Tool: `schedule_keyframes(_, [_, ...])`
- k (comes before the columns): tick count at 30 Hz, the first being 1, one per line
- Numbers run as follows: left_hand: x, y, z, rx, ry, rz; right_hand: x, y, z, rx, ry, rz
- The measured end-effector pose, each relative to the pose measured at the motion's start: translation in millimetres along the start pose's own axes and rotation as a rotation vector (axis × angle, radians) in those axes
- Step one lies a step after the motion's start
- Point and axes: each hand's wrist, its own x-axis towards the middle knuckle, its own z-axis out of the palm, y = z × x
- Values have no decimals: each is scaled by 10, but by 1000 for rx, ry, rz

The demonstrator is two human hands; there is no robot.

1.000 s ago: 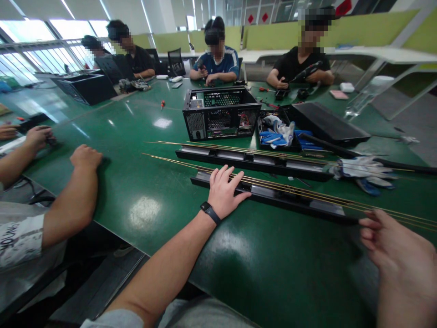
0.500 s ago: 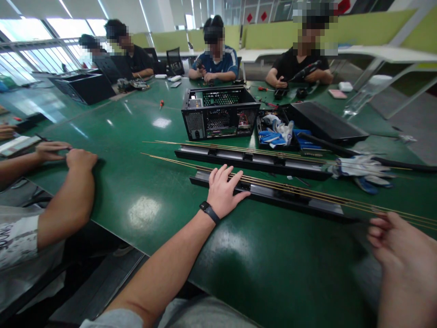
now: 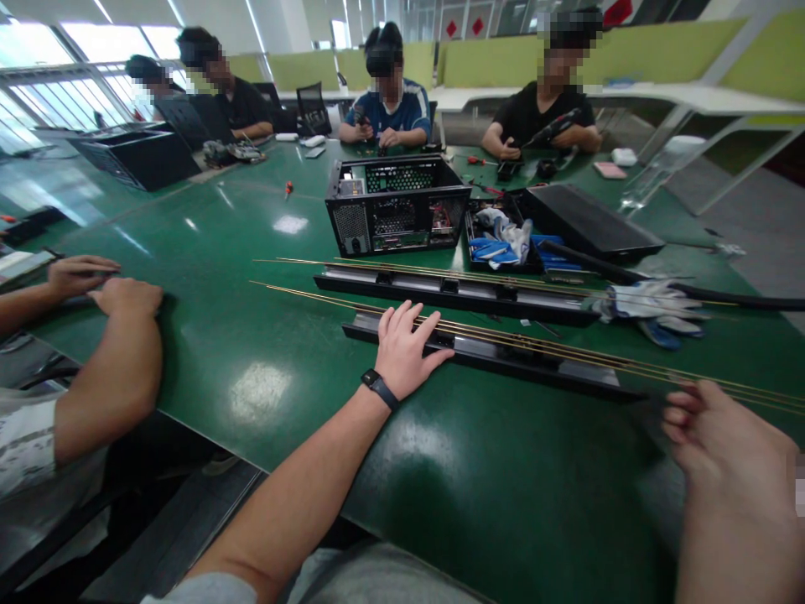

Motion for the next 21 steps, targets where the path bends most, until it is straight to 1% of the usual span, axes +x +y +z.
schedule_keyframes(3, [-4, -9, 10, 0, 3, 0, -158, -69, 43, 25, 18, 17])
schedule_keyframes(6, [-8, -16, 20, -4, 13, 5, -227, -100, 53, 27, 26, 19])
schedule_keyframes(17, [-17, -22, 36, -4, 26, 9, -301, -120, 74, 39, 69, 12])
schedule_keyframes(21, [-18, -22, 37, -5, 28, 12, -286, -123, 61, 44, 64, 6])
